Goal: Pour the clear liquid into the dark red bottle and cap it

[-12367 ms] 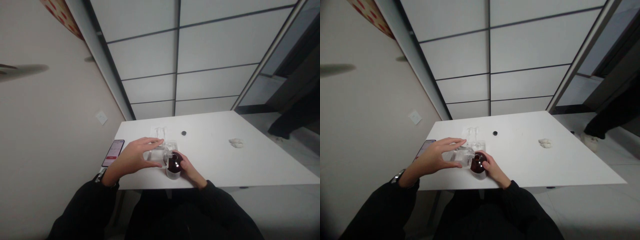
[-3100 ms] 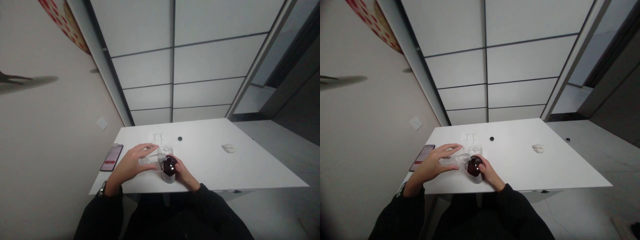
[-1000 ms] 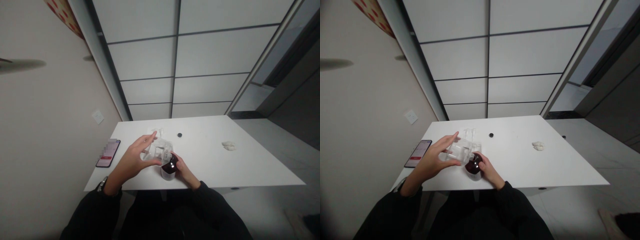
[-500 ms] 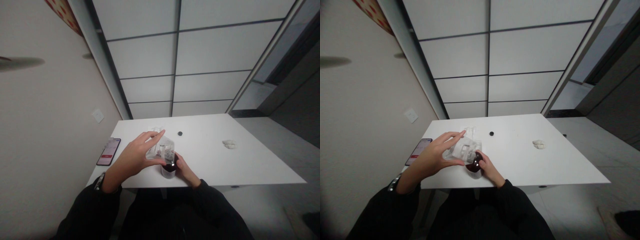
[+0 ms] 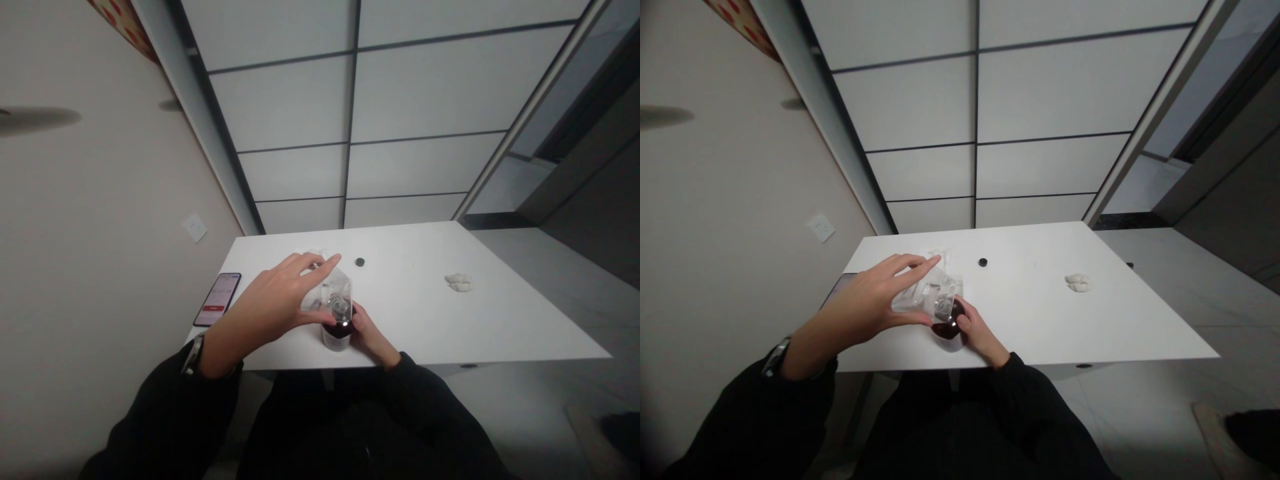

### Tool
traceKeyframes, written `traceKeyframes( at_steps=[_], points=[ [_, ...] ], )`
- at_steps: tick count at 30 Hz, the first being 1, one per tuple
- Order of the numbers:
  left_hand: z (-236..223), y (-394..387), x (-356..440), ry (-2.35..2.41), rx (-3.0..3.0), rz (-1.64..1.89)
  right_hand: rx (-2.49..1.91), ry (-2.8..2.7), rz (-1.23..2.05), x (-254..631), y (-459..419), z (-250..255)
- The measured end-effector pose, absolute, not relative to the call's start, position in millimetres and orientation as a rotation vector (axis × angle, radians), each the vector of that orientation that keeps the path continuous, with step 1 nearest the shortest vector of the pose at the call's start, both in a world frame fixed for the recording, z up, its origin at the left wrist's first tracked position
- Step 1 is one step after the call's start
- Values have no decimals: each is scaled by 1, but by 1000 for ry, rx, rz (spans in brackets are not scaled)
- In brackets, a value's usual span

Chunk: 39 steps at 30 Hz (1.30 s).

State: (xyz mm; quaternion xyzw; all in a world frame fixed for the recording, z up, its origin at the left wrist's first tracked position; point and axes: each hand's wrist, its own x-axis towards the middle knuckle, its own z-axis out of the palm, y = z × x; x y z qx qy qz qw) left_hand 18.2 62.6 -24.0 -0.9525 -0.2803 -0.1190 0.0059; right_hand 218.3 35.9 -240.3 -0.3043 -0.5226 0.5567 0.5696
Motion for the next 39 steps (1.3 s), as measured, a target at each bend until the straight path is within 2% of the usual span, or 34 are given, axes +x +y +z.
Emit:
traceKeyframes(
  at_steps=[13, 39],
  points=[
    [-3, 55, 36, -881, -2876, -85, -799, -1275, 1272, 220, 36, -233],
    [16, 50, 58, -890, -2879, 116, -760, -1281, 1252, 221, 36, -234]
  ],
)
